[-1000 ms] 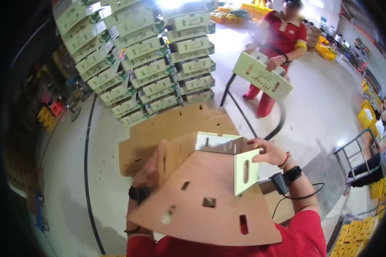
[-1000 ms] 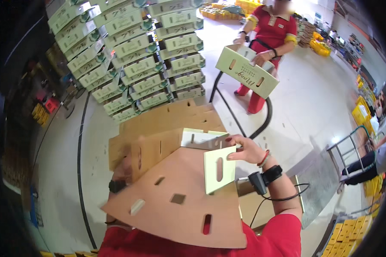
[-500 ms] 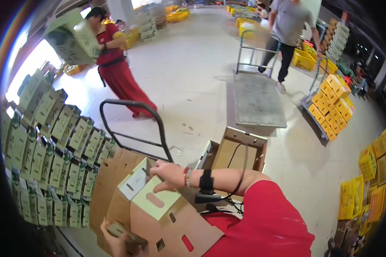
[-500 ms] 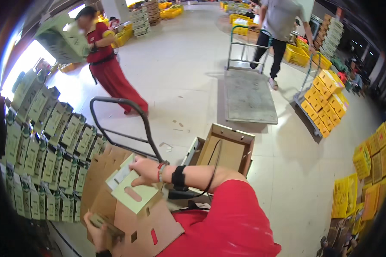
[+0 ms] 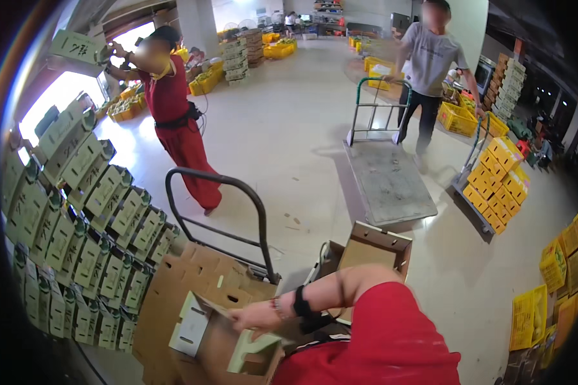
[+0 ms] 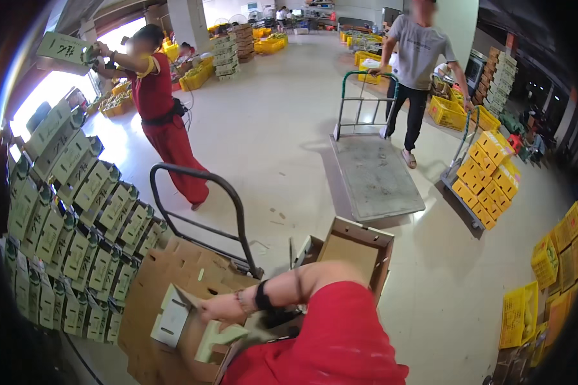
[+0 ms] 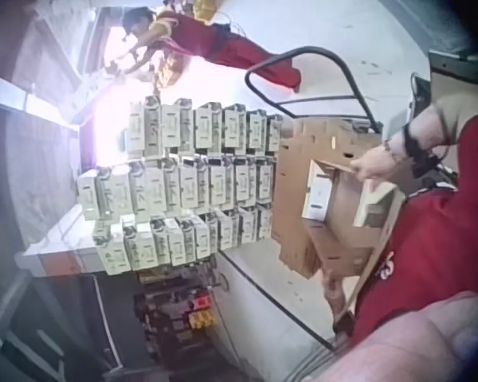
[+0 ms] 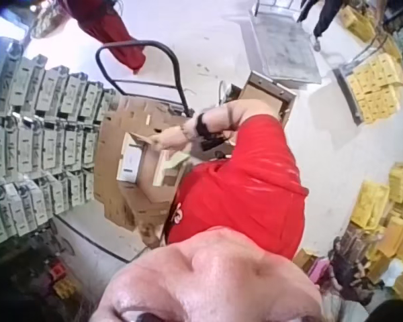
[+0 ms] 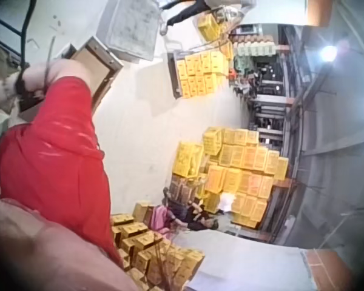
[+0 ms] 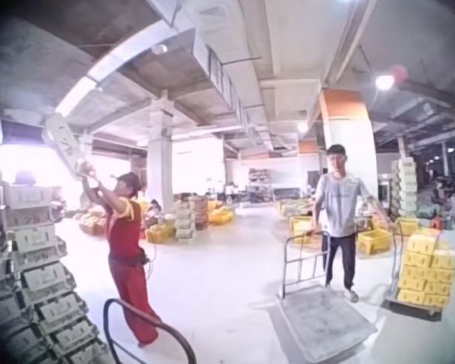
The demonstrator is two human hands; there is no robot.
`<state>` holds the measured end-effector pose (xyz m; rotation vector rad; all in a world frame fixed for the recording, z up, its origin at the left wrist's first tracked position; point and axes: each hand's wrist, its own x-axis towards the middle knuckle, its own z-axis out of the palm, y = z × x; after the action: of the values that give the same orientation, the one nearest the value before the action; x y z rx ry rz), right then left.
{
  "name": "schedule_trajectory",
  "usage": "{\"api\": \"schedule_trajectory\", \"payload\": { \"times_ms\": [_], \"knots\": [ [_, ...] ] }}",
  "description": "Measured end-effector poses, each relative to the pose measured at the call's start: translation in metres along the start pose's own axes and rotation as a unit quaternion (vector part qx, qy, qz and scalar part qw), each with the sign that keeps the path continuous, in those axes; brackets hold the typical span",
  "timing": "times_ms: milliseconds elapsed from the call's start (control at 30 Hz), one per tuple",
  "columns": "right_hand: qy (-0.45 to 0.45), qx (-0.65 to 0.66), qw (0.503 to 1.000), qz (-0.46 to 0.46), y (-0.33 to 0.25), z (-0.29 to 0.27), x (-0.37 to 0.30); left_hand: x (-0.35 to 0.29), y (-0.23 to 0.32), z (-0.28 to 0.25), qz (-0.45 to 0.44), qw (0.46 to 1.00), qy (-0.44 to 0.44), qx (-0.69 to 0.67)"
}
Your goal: Assembling and stacking cardboard produce boxes in a warehouse environment.
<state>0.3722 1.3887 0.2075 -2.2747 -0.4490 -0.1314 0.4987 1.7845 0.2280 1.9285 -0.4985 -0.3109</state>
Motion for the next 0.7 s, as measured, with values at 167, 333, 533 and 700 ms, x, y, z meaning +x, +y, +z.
{"api": "schedule_trajectory", "payload": {
  "times_ms": [167,333,533,700],
  "knots": [
    [-0.035,0.152,0.987,0.047,-0.016,0.007,-0.045,0.019,-0.027,0.006,-0.069,0.998,0.01,-0.004],
    [0.031,0.112,0.971,0.208,-0.012,0.028,0.008,0.047,-0.069,-0.002,-0.146,0.988,0.029,-0.041],
    [0.071,0.086,0.95,0.292,0.046,0.093,0.087,0.077,-0.168,-0.011,-0.273,0.954,0.071,-0.105],
    [0.032,0.138,0.856,0.497,0.109,0.136,0.117,0.087,-0.239,0.022,-0.373,0.921,0.109,-0.022]
  ]
}}
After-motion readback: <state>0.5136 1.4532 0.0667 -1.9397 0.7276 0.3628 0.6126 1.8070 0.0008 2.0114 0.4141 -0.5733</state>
